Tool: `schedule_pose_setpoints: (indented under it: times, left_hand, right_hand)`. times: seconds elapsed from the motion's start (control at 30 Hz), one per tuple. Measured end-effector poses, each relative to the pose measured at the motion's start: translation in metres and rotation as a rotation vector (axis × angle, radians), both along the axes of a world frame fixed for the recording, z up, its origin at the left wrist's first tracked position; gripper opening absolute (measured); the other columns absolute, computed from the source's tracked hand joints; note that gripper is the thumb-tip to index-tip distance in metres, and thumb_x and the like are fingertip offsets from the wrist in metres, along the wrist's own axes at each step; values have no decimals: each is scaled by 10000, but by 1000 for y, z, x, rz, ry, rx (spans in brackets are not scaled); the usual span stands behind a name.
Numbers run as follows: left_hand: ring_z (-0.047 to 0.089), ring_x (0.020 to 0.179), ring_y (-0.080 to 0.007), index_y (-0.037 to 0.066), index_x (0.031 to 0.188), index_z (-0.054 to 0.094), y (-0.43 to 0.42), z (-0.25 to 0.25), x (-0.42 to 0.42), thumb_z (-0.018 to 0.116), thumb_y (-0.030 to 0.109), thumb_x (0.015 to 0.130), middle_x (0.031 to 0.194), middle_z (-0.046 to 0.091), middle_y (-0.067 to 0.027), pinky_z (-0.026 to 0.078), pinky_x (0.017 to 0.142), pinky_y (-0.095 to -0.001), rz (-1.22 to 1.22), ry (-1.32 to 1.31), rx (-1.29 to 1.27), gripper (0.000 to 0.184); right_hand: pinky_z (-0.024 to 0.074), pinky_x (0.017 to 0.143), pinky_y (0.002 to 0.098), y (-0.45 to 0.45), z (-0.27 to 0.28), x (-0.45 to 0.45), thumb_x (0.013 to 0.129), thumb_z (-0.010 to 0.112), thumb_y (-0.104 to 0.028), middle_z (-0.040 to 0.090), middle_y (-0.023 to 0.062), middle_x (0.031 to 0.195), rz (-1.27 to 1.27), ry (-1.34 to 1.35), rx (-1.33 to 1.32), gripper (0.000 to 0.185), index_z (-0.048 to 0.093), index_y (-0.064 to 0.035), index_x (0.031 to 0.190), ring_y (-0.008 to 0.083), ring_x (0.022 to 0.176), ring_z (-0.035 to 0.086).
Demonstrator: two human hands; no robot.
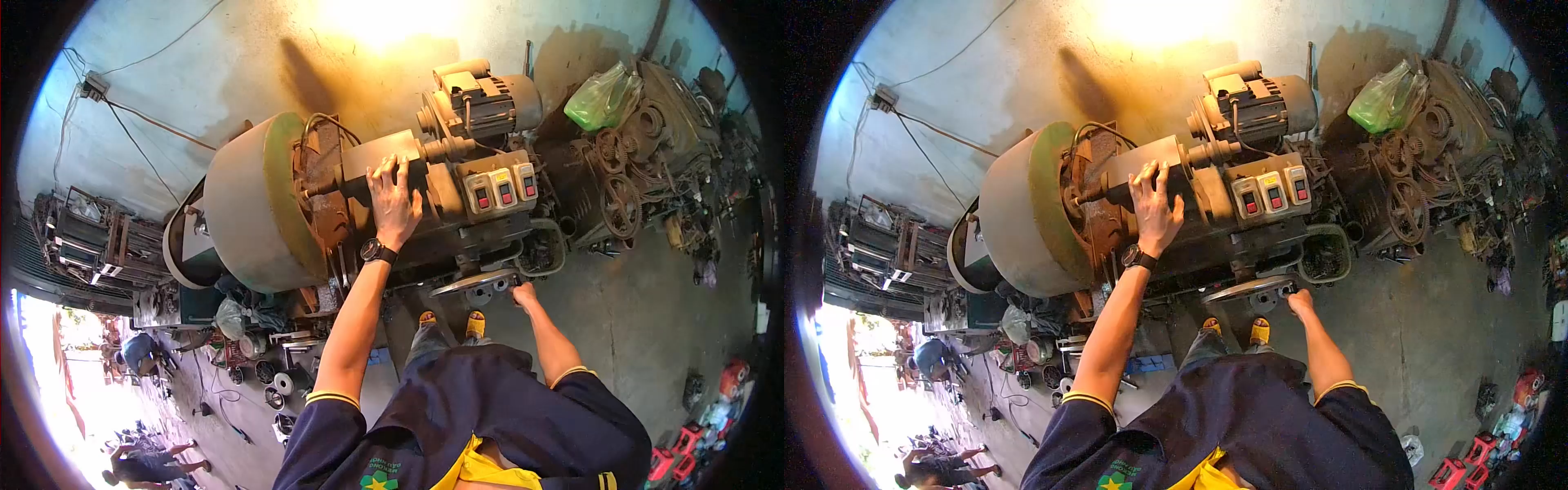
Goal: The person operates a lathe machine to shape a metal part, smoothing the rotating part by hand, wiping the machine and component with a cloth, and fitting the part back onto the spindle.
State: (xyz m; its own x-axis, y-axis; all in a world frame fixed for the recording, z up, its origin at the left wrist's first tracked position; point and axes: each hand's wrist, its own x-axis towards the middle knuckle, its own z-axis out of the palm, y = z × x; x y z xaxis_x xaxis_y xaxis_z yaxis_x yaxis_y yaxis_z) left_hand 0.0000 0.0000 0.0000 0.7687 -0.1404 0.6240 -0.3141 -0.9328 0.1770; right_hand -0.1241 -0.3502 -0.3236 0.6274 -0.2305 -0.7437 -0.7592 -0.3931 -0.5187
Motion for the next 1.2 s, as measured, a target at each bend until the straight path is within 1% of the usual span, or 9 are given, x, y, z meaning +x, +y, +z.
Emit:
schedule_pose_setpoints:
  times: [0.17, 0.23, 0.37, 0.47, 0.67, 0.77, 0.83, 0.93, 1.2]
  left_hand:
    - [366, 1333, -358, 64, 1422, 447, 7, 4, -5, 694, 126, 745, 1409, 413, -163, 190, 1197, -535, -10, 17, -1, 723]
    - [373, 1328, -360, 65, 1411, 463, 6, 2, -6, 690, 128, 746, 1400, 424, -164, 190, 1195, -537, -5, 11, -11, 706]
    - [388, 1318, -364, 66, 1382, 496, 2, 2, -2, 686, 131, 745, 1383, 443, -168, 198, 1188, -549, -3, -16, -44, 668]
    - [394, 1318, -366, 64, 1379, 498, -3, 5, -1, 688, 131, 745, 1381, 452, -171, 211, 1180, -560, 0, -34, -54, 666]
    - [382, 1339, -343, 86, 1402, 465, 1, 6, -3, 707, 87, 735, 1377, 436, -148, 210, 1188, -540, 2, -2, -9, 709]
    - [378, 1342, -343, 83, 1404, 461, -3, 4, -2, 708, 85, 745, 1388, 429, -148, 216, 1187, -541, -6, -11, -20, 704]
    - [378, 1341, -345, 81, 1400, 465, -3, 2, -2, 708, 88, 746, 1386, 432, -152, 221, 1184, -540, -10, -15, -24, 697]
    - [375, 1347, -357, 39, 1372, 492, -6, 5, -2, 699, 162, 763, 1389, 450, -178, 203, 1187, -552, -3, -24, -41, 655]
    - [376, 1320, -365, 49, 1391, 461, -3, 5, -3, 733, 135, 722, 1372, 431, -173, 197, 1184, -535, -6, -28, -35, 728]
  right_hand:
    - [542, 582, 415, 27, 47, -21, 858, 669, -250, 705, 197, 811, 45, -150, -116, 314, 677, 52, 945, 293, 658, 694]
    - [438, 443, 337, 46, 84, -30, 877, 644, -236, 603, 67, 665, 59, -165, 84, 223, 623, -17, 840, 179, 543, 578]
    - [452, 500, 324, 125, 115, -48, 899, 666, -245, 586, 44, 650, 84, -150, 269, 222, 641, -28, 862, 149, 553, 558]
    - [475, 558, 415, 183, 42, -59, 844, 672, -241, 674, 130, 690, 58, -251, 389, 301, 660, 53, 782, 239, 627, 660]
    - [491, 615, 423, 216, -26, -46, 900, 643, -280, 665, 199, 777, 299, 137, 575, 371, 650, 63, 760, 285, 621, 643]
    - [486, 579, 424, 203, -24, -45, 903, 673, -249, 643, 139, 751, 416, 3, 435, 315, 648, 57, 830, 246, 642, 635]
    - [488, 547, 405, 166, 65, -42, 909, 682, -241, 629, 114, 746, 203, 113, 743, 266, 653, 23, 933, 220, 636, 616]
    - [499, 516, 301, 110, 139, -35, 919, 690, -299, 608, 50, 767, 117, 33, 630, 273, 634, -37, 969, 159, 614, 588]
    - [465, 484, 294, 8, 78, -15, 873, 606, -182, 563, -1, 669, -10, -113, 283, 144, 563, -92, 769, 117, 557, 562]
